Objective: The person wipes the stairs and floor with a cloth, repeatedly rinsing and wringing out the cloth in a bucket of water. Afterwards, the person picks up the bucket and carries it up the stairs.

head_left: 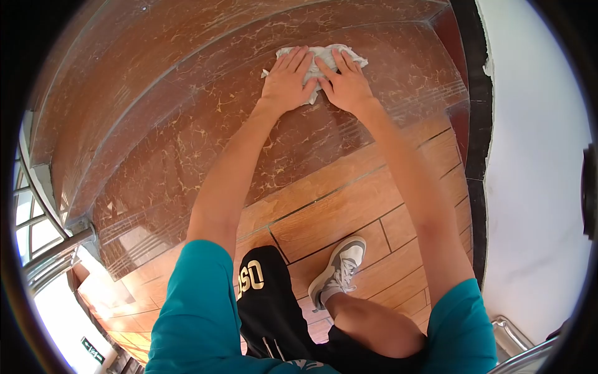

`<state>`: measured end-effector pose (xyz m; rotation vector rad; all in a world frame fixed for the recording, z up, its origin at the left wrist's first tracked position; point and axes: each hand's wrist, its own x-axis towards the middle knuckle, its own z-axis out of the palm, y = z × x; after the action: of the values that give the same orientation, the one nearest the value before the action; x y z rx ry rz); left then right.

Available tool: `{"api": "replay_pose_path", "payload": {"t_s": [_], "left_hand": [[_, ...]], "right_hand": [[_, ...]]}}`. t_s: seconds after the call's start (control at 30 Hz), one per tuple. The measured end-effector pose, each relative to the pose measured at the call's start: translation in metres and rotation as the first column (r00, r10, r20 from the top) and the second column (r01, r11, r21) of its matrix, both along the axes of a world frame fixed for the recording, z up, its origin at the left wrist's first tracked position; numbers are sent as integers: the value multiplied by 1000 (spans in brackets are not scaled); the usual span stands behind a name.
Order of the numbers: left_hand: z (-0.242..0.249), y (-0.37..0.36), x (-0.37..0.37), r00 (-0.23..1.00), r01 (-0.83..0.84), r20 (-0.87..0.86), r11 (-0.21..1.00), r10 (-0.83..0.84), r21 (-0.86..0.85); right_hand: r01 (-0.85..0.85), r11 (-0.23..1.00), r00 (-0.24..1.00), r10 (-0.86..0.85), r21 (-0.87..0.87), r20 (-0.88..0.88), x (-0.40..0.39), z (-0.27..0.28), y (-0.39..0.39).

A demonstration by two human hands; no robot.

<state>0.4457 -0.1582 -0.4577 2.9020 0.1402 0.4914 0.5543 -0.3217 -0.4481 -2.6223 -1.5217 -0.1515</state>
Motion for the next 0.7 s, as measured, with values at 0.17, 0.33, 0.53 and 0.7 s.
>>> {"api": "replay_pose_path", "payload": {"t_s": [0.17,0.33,0.53,0.7], "left_hand": [[-5,16,35,1000,-8,5,999,8,44],[-3,8,31,1000,-10,23,1000,10,7],[7,-49,-36,999,35,-3,999,-35,-1],[20,-115,-107,999,18,-30,997,-20,-81]], "right_hand": [[3,1000,1000,-3,-4,6,52,-8,26],[31,995,999,-33,97,16,37,-12,24],[-54,986,998,47,159,43,-39,-3,-48],[-43,987,999,48,153,-26,-111,16,-103]]}}
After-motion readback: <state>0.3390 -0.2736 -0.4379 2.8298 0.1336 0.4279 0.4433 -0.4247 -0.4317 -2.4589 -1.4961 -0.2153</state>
